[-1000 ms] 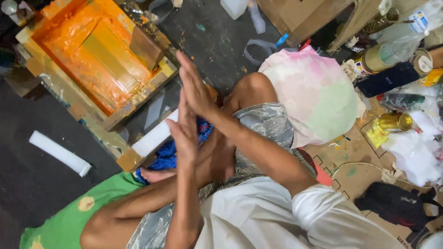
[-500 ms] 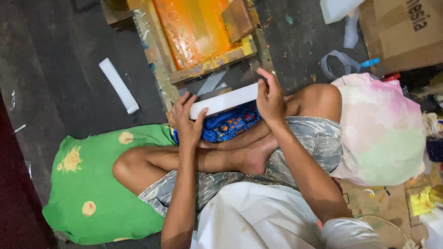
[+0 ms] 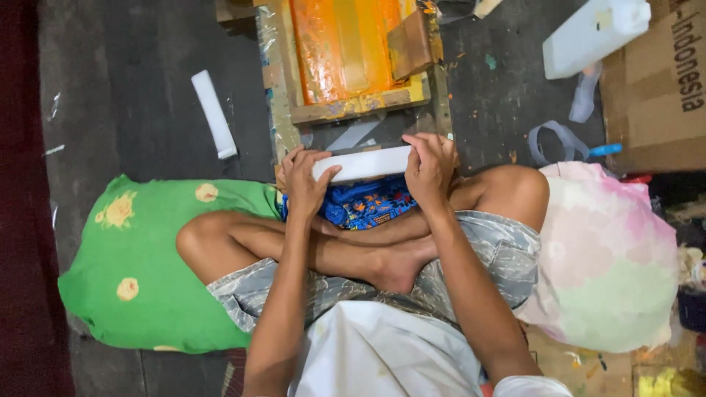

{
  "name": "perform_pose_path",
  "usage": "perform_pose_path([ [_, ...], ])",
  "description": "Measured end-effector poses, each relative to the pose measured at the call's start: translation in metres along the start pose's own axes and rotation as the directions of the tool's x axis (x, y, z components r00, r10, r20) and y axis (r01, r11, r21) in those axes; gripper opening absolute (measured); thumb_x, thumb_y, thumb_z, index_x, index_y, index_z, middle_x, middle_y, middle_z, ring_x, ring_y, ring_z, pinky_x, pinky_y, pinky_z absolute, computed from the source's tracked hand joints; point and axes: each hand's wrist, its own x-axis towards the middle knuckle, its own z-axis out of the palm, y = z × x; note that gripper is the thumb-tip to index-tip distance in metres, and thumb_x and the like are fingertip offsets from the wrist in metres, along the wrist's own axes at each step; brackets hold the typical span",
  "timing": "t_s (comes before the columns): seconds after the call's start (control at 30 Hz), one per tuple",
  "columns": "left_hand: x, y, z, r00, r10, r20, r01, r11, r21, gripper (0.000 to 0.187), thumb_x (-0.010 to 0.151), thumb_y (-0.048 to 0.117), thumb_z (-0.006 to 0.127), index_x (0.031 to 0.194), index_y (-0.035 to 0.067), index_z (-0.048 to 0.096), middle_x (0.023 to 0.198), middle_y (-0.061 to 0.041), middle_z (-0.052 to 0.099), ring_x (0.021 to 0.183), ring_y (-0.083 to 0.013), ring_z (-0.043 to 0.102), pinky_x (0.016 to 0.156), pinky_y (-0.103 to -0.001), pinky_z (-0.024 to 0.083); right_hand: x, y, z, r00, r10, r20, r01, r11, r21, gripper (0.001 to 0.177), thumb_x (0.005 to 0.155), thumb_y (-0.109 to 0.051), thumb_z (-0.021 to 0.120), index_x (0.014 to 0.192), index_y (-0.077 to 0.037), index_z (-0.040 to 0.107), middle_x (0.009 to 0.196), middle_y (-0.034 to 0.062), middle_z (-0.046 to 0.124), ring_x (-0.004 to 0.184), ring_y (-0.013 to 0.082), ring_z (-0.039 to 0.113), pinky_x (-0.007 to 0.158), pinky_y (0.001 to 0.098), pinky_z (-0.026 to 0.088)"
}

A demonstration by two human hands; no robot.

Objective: The person sits cross-legged and uses a roller to spread orange ink evenly across a screen printing frame. They then place a white sheet of paper onto the frame, roll the inked screen over it to transfer the design, and peel the paper off to reveal the printed result.

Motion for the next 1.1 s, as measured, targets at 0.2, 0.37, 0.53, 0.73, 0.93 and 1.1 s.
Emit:
perform_pose_path([
  [0.2, 0.006, 0.015, -0.006, 0.992, -0.123, -0.036, 0.121, 0.99, -0.068, 0.059, 0.08, 0.033, 0.09, 0.131, 0.015, 0.067, 0.103, -0.003, 0.073, 0.125, -0.0299, 0.05, 0.115, -0.049, 0.032, 0.004, -0.016, -0.007, 0.993, 0.117, 0.015, -0.118, 0.992, 0.037, 0.028, 0.099, -0.01, 0.052, 0.106, -0.023, 0.076, 0.099, -0.0041, 0.061, 0.108, 0.027, 0.054, 0.092, 0.0454, 0.041],
  [0.37, 0.006, 0.002, 0.0, 0.993, -0.095, -0.069, 0.091, 0.995, -0.05, 0.052, 0.074, 0.039, 0.094, 0.117, 0.018, 0.073, 0.1, 0.0, 0.073, 0.117, -0.0264, 0.054, 0.109, -0.045, 0.038, 0.002, -0.015, -0.013, 0.995, 0.103, 0.009, -0.104, 0.993, 0.058, 0.029, 0.099, -0.01, 0.052, 0.106, -0.025, 0.075, 0.097, -0.005, 0.061, 0.106, 0.0246, 0.055, 0.096, 0.043, 0.042],
  [0.53, 0.01, 0.003, 0.0, 0.989, -0.112, -0.099, 0.111, 0.994, -0.01, 0.04, 0.073, 0.041, 0.093, 0.104, 0.023, 0.076, 0.098, 0.002, 0.07, 0.116, -0.0233, 0.055, 0.108, -0.04, 0.039, 0.006, -0.01, -0.009, 0.991, 0.137, 0.006, -0.137, 0.983, 0.12, 0.027, 0.099, -0.012, 0.053, 0.11, -0.022, 0.074, 0.098, -0.0016, 0.064, 0.105, 0.0253, 0.056, 0.096, 0.0426, 0.041],
  [0.73, 0.007, 0.003, 0.003, 0.985, -0.141, -0.1, 0.143, 0.99, 0.012, 0.04, 0.072, 0.043, 0.093, 0.103, 0.024, 0.076, 0.1, 0.004, 0.07, 0.116, -0.0216, 0.056, 0.109, -0.038, 0.038, 0.0, -0.005, -0.005, 0.984, 0.176, 0.026, -0.177, 0.975, 0.131, 0.023, 0.095, -0.019, 0.06, 0.113, -0.025, 0.073, 0.099, -0.0022, 0.065, 0.108, 0.0251, 0.056, 0.098, 0.0435, 0.04],
  [0.93, 0.006, 0.02, -0.004, 0.98, -0.168, -0.103, 0.166, 0.986, -0.027, 0.039, 0.072, 0.041, 0.094, 0.101, 0.022, 0.076, 0.096, 0.001, 0.069, 0.112, -0.0236, 0.057, 0.105, -0.038, 0.041, 0.0, -0.006, -0.004, 0.982, 0.182, 0.052, -0.188, 0.972, 0.143, 0.023, 0.098, -0.019, 0.058, 0.115, -0.024, 0.073, 0.103, -0.0035, 0.065, 0.111, 0.0262, 0.054, 0.099, 0.0457, 0.038],
  [1.1, 0.008, 0.022, -0.006, 0.982, -0.182, -0.06, 0.18, 0.983, -0.034, 0.035, 0.075, 0.039, 0.091, 0.098, 0.019, 0.073, 0.096, -0.002, 0.066, 0.111, -0.0256, 0.055, 0.104, -0.04, 0.041, -0.001, -0.011, -0.005, 0.981, 0.185, 0.064, -0.189, 0.98, 0.068, 0.021, 0.101, -0.027, 0.059, 0.118, -0.026, 0.071, 0.109, -0.005, 0.061, 0.117, 0.0243, 0.049, 0.101, 0.0458, 0.034],
])
